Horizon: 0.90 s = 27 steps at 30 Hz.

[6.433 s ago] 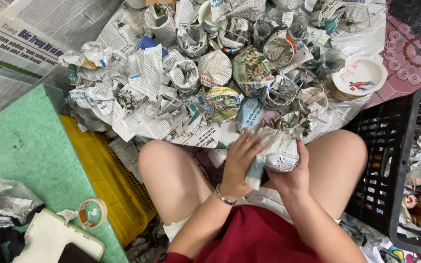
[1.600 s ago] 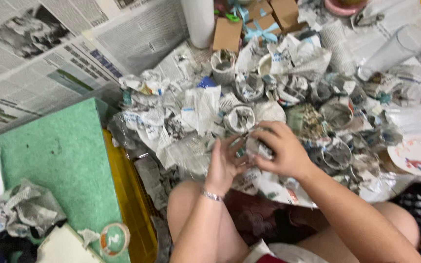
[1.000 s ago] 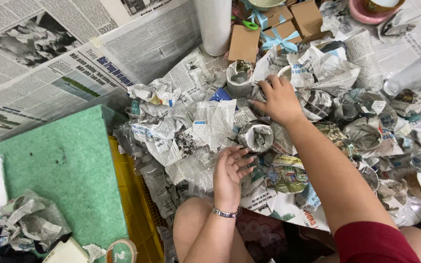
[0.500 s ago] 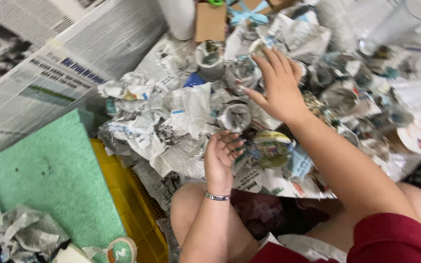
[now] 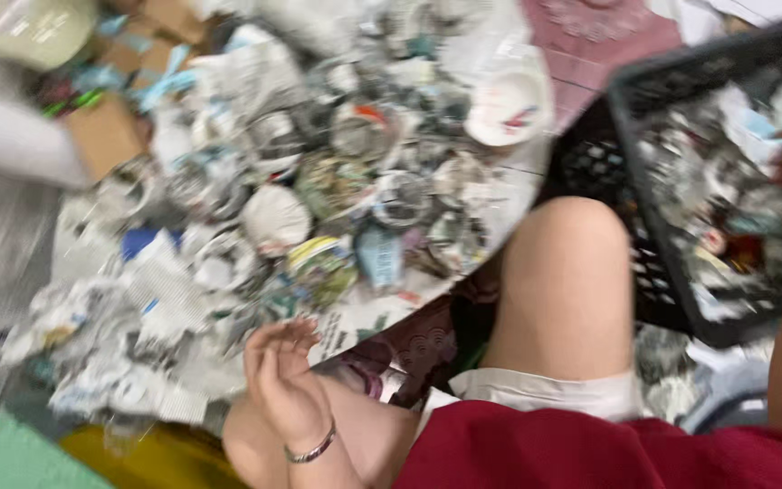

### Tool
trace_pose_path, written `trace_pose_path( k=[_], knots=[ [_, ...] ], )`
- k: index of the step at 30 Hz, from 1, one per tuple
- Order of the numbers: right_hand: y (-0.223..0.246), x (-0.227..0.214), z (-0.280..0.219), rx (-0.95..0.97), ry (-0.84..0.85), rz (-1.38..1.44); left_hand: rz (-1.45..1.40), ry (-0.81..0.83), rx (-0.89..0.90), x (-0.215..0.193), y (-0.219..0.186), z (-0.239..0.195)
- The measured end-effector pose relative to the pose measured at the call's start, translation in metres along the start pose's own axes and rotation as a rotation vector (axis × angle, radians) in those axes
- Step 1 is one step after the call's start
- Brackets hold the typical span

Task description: The person sits on the floor and repeatedly rolls newspaper sheets around small plastic objects, then places the rolled bundles into a nearby black basket. The person handles newspapers and small plastic items one at a time throughout the clip.

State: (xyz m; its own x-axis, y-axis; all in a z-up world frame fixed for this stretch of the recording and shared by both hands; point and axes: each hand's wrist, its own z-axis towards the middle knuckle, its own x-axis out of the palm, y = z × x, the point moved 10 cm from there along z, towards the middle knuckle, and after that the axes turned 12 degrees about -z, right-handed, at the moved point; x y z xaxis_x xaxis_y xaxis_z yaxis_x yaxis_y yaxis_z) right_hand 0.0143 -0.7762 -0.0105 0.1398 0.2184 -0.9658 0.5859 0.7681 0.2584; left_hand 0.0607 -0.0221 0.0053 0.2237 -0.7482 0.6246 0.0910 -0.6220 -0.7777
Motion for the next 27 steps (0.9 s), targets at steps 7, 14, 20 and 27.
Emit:
trace_pose_path(
  k=[7,14,20,27],
  knots=[
    [-0.101,0.219,-0.057,0.155,1.096,-0.027,0.209,0.200,-0.165,0.068,0.052,-0.037],
    [-0.067,0.248,-0.042,-0.166,0.924,-0.478,0.319,0.151,-0.281,0.082,0.097,-0.070],
    [-0.059,0.323,-0.065,-0.358,0.884,-0.352,0.239,0.173,-0.509,0.099,0.163,-0.099],
    [-0.056,0.330,-0.048,-0.260,0.682,-0.075,0.035,0.709,-1.120,0.179,0.298,-0.213]
  ],
)
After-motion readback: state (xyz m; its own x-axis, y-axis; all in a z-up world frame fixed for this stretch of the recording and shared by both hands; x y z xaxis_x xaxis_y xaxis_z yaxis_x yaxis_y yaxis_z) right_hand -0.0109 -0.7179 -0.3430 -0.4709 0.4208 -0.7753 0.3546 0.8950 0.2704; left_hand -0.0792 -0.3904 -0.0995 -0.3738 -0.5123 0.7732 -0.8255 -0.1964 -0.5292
